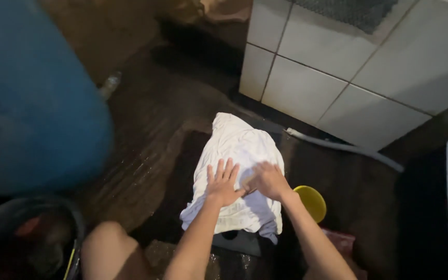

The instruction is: Hand-washing a white shirt using a brush and soap on a washboard.

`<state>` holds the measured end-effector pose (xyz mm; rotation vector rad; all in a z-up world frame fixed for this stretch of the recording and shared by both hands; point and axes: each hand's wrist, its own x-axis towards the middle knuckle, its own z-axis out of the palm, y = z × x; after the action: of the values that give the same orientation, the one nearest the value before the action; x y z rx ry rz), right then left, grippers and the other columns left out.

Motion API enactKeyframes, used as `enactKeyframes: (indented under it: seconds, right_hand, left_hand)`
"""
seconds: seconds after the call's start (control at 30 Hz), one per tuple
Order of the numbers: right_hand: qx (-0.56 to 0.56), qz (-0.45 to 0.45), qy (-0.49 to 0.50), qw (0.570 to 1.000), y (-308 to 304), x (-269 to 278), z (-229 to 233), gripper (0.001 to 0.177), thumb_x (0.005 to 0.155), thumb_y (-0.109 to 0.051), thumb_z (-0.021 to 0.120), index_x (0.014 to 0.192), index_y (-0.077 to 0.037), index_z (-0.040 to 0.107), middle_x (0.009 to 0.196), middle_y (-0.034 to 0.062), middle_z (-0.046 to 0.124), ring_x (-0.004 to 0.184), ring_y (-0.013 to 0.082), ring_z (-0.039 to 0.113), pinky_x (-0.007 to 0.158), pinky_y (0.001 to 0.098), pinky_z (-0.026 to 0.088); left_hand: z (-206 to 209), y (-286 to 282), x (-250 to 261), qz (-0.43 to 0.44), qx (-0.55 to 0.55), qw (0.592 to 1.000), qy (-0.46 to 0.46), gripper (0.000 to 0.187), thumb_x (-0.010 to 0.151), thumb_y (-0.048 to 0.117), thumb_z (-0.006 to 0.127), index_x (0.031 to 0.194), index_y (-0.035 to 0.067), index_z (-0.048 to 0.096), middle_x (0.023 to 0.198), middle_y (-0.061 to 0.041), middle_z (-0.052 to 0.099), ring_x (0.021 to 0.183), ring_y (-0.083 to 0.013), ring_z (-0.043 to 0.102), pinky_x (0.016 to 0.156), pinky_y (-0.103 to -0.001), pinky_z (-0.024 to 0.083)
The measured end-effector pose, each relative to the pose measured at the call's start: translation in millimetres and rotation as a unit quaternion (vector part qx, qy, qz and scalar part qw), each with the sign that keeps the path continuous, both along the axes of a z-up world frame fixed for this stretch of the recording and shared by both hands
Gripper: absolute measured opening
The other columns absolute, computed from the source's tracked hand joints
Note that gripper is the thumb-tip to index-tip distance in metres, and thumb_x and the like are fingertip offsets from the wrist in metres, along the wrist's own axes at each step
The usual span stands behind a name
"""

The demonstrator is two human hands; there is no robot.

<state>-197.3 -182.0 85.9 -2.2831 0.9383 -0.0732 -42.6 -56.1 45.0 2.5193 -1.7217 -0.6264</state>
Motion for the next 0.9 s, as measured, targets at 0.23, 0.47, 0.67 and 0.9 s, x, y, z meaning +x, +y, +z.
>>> enactKeyframes:
  seconds: [0.23,0.47,0.67,0.9]
  right_hand:
    - [-0.275,0.096,0.026,0.956,38,-27,11,0.048,0.072,-0.023,0.083,0.112,-0.003,0.063,0.113,0.0162,0.065,0.114,0.0354,0.059,0.098,0.0473,0.046]
    - [-0.226,0.099,0.021,0.969,61,-38,-4,0.05,0.083,-0.029,0.078,0.122,-0.006,0.058,0.109,0.0176,0.063,0.102,0.0361,0.061,0.09,0.0447,0.049]
    - [-0.351,0.167,-0.055,0.92,97,-46,10,0.061,0.082,-0.006,0.058,0.142,0.002,0.05,0.115,0.0182,0.062,0.103,0.0355,0.06,0.092,0.0466,0.047]
    - [-0.383,0.162,-0.08,0.906,-10,-23,-31,0.071,0.074,-0.004,0.059,0.143,-0.02,0.061,0.121,0.0197,0.059,0.11,0.0372,0.055,0.09,0.0472,0.042]
  left_hand:
    - [9,15,-3,-0.008,-0.075,0.997,0.02,0.105,0.086,0.072,0.055,0.163,0.014,0.014,0.172,-0.01,0.0,0.158,-0.0318,-0.008,0.121,-0.062,-0.01]
    - [-4,35,-39,0.029,-0.147,0.989,-0.002,0.101,0.086,0.054,0.066,0.158,0.0,0.02,0.168,-0.021,0.01,0.156,-0.0351,0.002,0.119,-0.067,-0.007]
    - [2,34,-35,0.034,-0.134,0.99,0.018,0.105,0.084,0.054,0.066,0.159,-0.001,0.019,0.17,-0.018,0.009,0.158,-0.0305,0.001,0.122,-0.061,-0.007]
    - [8,33,-36,0.051,-0.142,0.988,0.046,0.11,0.084,0.064,0.063,0.159,0.0,0.015,0.17,-0.017,0.007,0.158,-0.0283,-0.001,0.123,-0.061,-0.009]
